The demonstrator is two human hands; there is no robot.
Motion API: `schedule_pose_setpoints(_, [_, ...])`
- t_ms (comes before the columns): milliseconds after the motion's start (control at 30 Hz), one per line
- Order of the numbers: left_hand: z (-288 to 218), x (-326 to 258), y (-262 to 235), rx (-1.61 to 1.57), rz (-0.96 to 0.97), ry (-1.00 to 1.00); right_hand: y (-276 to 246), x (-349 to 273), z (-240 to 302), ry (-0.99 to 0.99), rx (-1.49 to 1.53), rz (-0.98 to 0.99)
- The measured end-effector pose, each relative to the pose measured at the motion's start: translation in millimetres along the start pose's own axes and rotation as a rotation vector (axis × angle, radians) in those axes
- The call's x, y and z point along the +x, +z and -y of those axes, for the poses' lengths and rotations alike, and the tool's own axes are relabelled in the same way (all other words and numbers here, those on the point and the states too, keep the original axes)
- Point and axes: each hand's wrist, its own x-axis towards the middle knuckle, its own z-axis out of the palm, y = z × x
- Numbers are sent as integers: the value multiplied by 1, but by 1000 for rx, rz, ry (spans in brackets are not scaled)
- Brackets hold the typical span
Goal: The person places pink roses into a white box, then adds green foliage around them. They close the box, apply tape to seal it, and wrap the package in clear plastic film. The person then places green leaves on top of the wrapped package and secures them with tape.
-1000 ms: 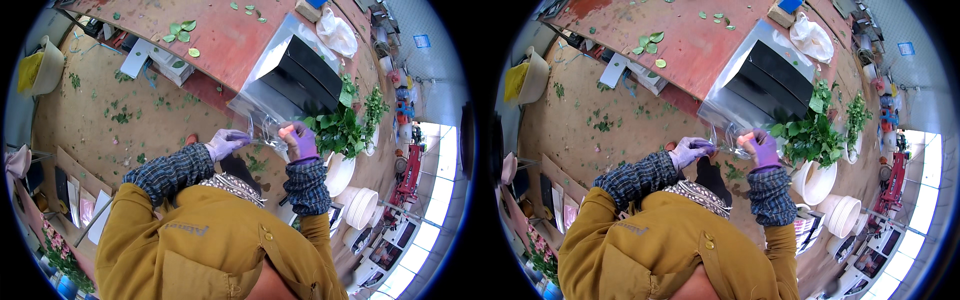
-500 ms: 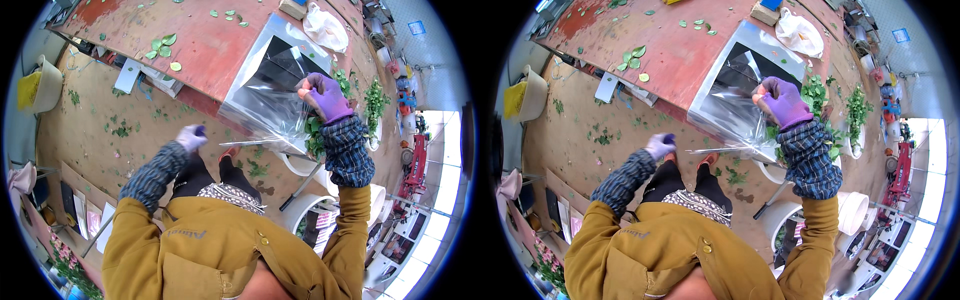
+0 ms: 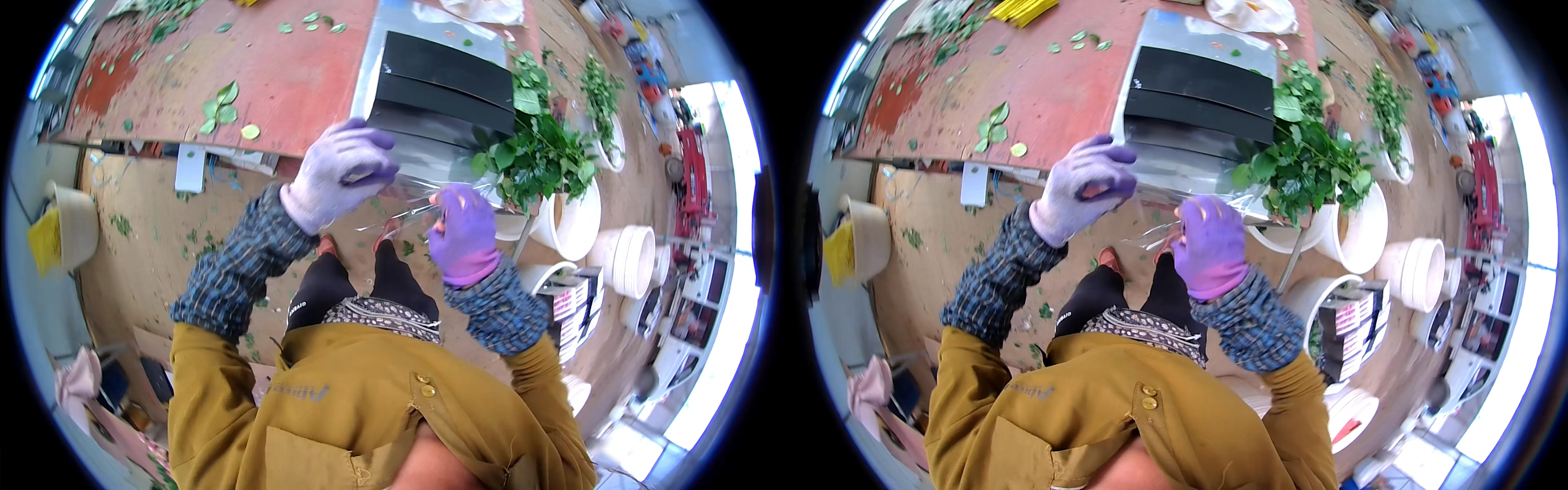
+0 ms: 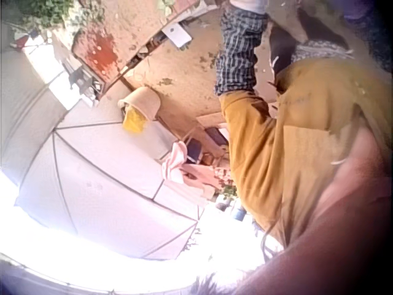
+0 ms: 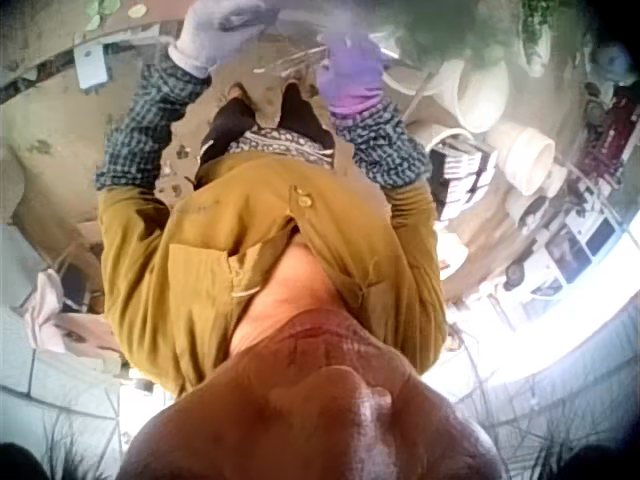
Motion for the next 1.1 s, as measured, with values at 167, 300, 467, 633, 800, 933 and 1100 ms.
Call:
schedule_pose_setpoints(167, [0, -24, -8, -79, 205, 38, 30, -74, -32, 290, -150, -223])
schedule_pose_setpoints(300, [7, -31, -1, -131, 376, 109, 8, -100, -58, 223, -260, -145])
schedule_pose_setpoints(467, [16, -47, 0, -64, 497, 6, -13, -89, -64, 49, -260, 144])
schedule_pose_setpoints(633, [23, -43, -19, -220, 388, -92, -34, -69, -58, 24, -254, -72])
schedule_pose_setpoints(800, [12, -49, -28, -214, 374, -201, -42, -51, -64, -66, -174, 8])
schedule_pose_setpoints(933, [10, -31, -27, -218, 417, -67, -53, -53, -71, -43, -137, -64])
schedule_pose_setpoints(1100, [0, -18, -29, -270, 377, -23, -66, -45, -82, 5, -136, -29])
